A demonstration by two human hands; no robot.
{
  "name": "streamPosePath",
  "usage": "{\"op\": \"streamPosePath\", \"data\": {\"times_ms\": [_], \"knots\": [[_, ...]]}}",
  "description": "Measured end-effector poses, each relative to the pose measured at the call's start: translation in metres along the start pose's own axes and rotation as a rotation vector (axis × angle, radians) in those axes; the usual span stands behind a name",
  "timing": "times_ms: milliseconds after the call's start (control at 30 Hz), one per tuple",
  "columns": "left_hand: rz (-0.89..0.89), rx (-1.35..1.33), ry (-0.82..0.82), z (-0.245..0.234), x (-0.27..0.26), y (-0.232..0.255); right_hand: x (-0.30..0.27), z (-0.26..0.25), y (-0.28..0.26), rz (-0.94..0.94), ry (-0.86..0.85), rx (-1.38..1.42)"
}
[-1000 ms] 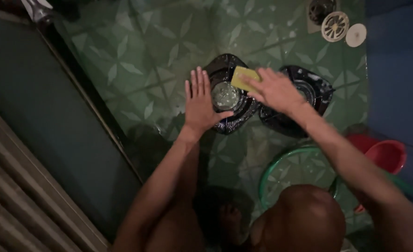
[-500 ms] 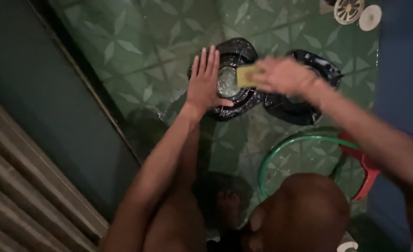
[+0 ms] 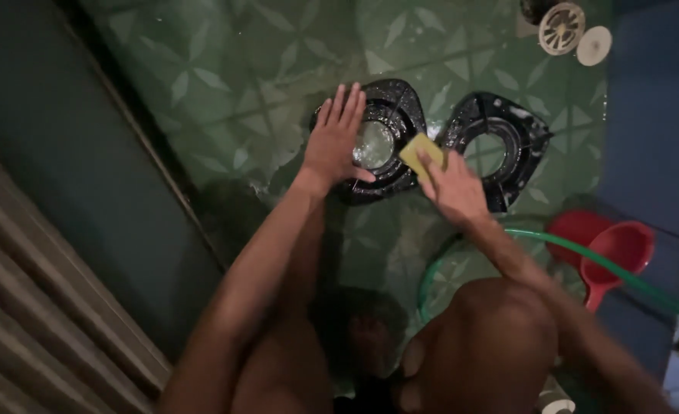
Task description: Cleaning and scrubbing metal gas stove components on a tiled floor using a sponge and water from a hose.
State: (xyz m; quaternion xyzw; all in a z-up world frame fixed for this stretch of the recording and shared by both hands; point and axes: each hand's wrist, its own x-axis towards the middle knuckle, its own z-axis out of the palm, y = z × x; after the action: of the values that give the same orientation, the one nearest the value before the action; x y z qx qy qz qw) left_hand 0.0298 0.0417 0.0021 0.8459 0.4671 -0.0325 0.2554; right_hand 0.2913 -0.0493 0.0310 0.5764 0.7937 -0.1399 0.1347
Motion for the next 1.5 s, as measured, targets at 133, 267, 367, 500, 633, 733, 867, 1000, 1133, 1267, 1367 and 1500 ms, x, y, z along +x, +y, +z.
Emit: {"op": "streamPosePath", "data": {"times_ms": [133,267,367,500,633,733,867,1000,1133,1267,1367,1500], "knots": [[0.051,-0.019,-0.018,-0.003,0.001,0.003,0.025,-0.011,-0.003,0.050,0.213,0.143],[0.054,0.001,-0.028,-0.004,0.006,-0.004,-0.001,-0.004,-0.007,0.083,0.192,0.283],[0.099,0.002,-0.036,-0.002,0.009,-0.013,-0.010,0.004,-0.003,0.055,-0.030,0.257],[0.122,0.019,-0.032,-0.001,0.010,-0.007,0.022,-0.008,-0.004,0.042,0.194,0.257],[0.139,0.047,-0.057,-0.004,0.013,-0.013,-0.005,0.019,-0.011,0.103,0.181,0.307],[0.180,0.036,-0.076,-0.001,0.013,-0.011,0.003,0.014,-0.003,0.122,0.195,0.327],[0.218,0.111,-0.077,-0.005,0.014,-0.013,0.012,0.001,-0.005,0.276,0.305,0.368],[0.260,0.201,-0.090,-0.008,0.012,-0.008,-0.065,0.016,-0.011,0.162,0.170,0.356],[0.212,0.318,-0.117,-0.026,0.008,0.004,-0.093,-0.025,0.029,0.154,0.366,0.493],[0.104,0.291,-0.125,-0.050,-0.027,-0.003,-0.123,-0.032,0.054,0.191,0.544,0.903],[0.075,0.277,-0.109,-0.082,-0.048,-0.023,-0.137,-0.015,0.065,0.340,0.325,1.256],[0.054,0.230,-0.112,-0.108,-0.071,-0.026,-0.150,-0.003,0.078,0.291,0.304,1.295]]}}
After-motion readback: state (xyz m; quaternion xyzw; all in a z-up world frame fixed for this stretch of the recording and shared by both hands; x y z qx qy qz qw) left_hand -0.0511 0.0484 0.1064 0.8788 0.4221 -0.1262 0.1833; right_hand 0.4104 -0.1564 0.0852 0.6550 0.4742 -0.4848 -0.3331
